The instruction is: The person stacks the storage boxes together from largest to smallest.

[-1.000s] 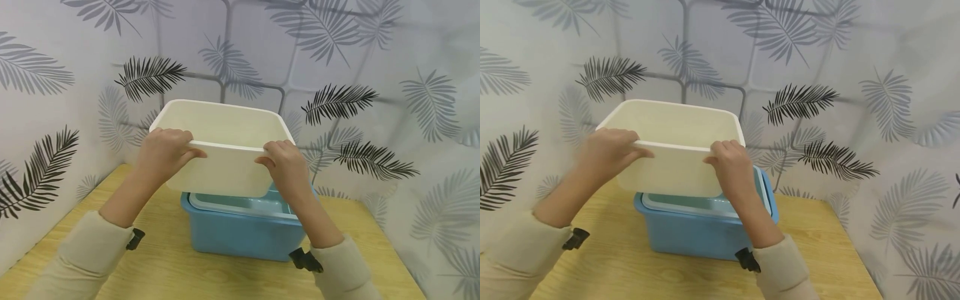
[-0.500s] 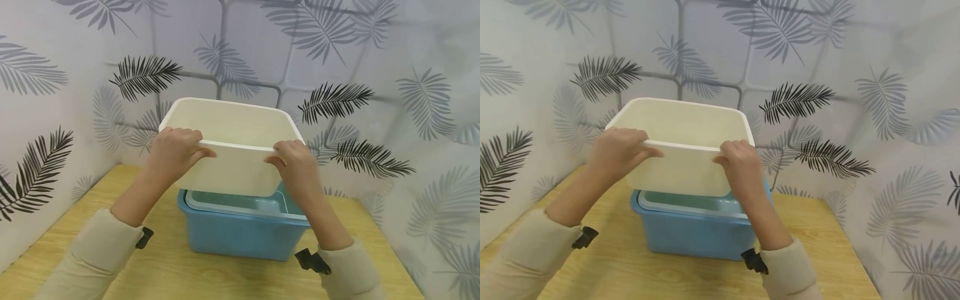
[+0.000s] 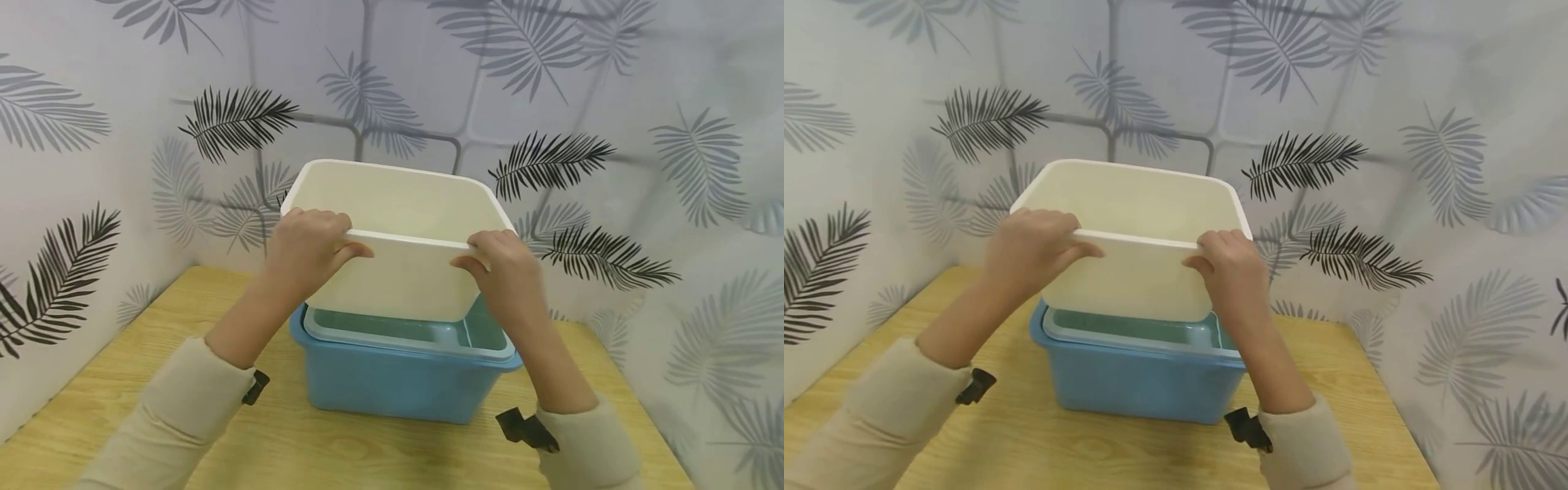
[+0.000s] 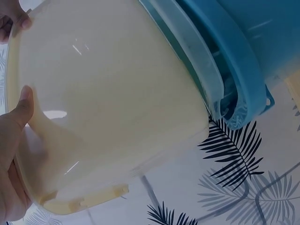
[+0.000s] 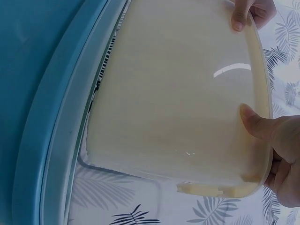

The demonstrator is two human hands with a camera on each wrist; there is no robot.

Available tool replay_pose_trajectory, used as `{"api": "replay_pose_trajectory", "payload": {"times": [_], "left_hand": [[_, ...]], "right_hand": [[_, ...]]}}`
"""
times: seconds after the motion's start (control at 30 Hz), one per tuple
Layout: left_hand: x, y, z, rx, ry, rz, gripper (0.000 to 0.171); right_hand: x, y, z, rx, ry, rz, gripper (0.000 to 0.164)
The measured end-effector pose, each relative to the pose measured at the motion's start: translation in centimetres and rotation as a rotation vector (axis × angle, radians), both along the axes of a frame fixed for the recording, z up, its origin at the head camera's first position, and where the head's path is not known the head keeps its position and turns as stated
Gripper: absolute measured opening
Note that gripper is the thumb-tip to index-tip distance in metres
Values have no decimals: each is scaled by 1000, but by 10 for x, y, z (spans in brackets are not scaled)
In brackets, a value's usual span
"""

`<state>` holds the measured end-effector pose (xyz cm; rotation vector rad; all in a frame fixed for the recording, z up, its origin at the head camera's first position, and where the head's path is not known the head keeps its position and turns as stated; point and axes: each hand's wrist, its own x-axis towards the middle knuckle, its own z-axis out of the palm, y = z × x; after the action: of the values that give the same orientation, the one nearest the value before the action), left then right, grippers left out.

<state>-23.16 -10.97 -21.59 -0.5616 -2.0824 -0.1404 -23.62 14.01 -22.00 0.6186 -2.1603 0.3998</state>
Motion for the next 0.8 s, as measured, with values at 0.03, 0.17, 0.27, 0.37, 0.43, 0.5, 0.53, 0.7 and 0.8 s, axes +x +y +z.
{"api": "replay_pose_trajectory", "payload": {"times": [0.03,0.17,0.27,0.37,0.43,0.5,0.53,0.7,0.8], "left_hand": [[0,1,-1,1,-2,3,47],[-1,6,-4,6,4,13,47],[-2,9,-6,11,16,8,47],[-2,12,-6,13,19,-8,47],[-2,14,-7,13,19,-15,46],[-2,16,-8,12,18,-15,46],[-2,17,-8,11,18,-15,46],[-2,21,-13,8,15,-21,46],[-2,24,-16,9,16,-27,47]], "right_hand": [[0,1,0,0,-1,-5,25],[2,5,-1,5,8,-16,26],[3,8,-2,6,18,-13,26],[5,11,-2,2,26,-9,25],[6,12,-2,-4,26,-9,25],[8,14,-3,-10,21,-16,25],[8,15,-3,-10,19,-20,25],[9,19,-6,-2,15,-26,25],[8,21,-10,3,20,-25,26]]}}
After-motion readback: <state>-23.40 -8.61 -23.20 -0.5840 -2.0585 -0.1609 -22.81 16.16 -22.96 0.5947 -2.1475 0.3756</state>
